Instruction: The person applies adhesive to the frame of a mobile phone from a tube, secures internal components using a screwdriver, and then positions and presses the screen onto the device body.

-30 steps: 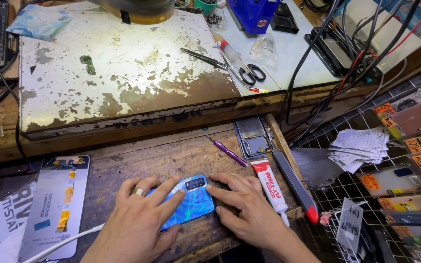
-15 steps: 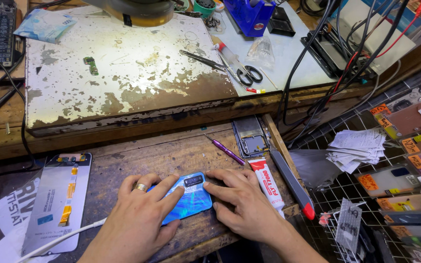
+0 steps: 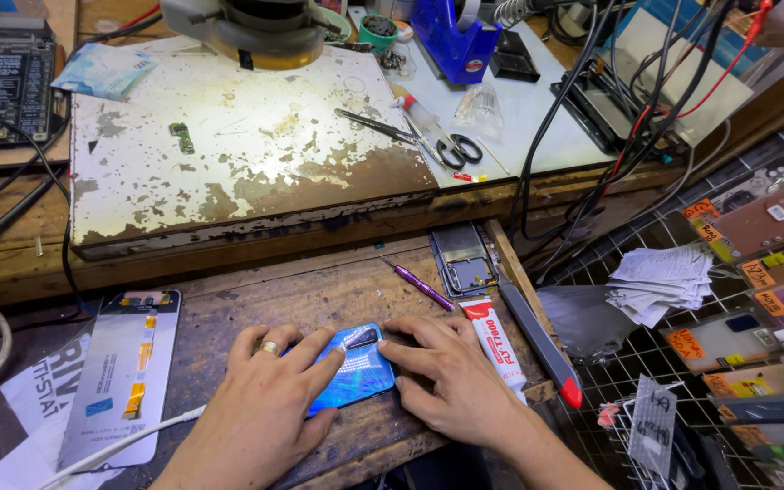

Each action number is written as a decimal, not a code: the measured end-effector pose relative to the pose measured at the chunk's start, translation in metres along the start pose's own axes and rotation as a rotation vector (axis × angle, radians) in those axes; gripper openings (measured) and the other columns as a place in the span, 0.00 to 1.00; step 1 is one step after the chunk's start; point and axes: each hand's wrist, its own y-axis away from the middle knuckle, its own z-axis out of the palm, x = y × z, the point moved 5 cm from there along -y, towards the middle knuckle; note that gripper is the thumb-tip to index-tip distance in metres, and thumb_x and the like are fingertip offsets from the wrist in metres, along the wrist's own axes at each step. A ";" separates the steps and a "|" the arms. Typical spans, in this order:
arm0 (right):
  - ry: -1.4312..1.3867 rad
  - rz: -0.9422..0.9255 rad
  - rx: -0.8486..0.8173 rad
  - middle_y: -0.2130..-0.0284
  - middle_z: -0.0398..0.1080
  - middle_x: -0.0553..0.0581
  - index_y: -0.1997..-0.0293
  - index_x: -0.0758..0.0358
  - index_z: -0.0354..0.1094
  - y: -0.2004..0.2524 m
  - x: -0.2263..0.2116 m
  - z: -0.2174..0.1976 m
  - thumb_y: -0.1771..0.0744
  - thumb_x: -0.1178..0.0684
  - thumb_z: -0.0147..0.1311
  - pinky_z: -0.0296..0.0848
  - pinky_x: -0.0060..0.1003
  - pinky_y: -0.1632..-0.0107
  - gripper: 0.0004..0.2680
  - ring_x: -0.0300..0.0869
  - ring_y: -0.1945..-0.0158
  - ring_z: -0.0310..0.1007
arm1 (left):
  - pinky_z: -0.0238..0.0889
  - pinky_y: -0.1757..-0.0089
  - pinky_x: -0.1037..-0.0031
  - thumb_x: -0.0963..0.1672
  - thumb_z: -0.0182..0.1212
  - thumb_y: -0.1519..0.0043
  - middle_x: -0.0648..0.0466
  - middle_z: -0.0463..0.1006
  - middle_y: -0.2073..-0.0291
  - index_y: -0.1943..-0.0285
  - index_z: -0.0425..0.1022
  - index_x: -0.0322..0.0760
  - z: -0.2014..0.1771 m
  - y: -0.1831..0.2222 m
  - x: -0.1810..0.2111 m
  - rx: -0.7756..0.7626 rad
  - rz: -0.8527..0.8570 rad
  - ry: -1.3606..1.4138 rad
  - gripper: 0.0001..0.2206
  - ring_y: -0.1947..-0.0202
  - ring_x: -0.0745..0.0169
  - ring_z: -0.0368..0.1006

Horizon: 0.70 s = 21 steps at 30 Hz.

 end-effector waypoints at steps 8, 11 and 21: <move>-0.057 0.016 -0.009 0.38 0.66 0.61 0.43 0.60 0.74 0.003 0.005 0.001 0.37 0.52 0.55 0.50 0.49 0.34 0.16 0.51 0.34 0.62 | 0.49 0.42 0.43 0.49 0.69 0.51 0.43 0.71 0.39 0.40 0.74 0.36 0.010 0.025 -0.021 0.094 0.039 0.017 0.29 0.38 0.40 0.64; -0.049 0.001 -0.015 0.37 0.66 0.61 0.44 0.59 0.75 0.006 0.008 0.001 0.37 0.52 0.55 0.49 0.49 0.34 0.15 0.50 0.35 0.63 | 0.49 0.40 0.48 0.53 0.67 0.46 0.46 0.71 0.37 0.39 0.73 0.39 0.013 0.044 -0.037 0.174 0.066 0.007 0.27 0.36 0.45 0.64; -0.052 -0.041 -0.027 0.38 0.67 0.60 0.47 0.58 0.77 0.012 0.004 -0.001 0.39 0.56 0.54 0.48 0.49 0.33 0.16 0.51 0.36 0.62 | 0.46 0.39 0.46 0.55 0.67 0.47 0.50 0.72 0.37 0.38 0.74 0.44 0.015 0.085 -0.070 0.190 -0.045 -0.034 0.29 0.36 0.48 0.63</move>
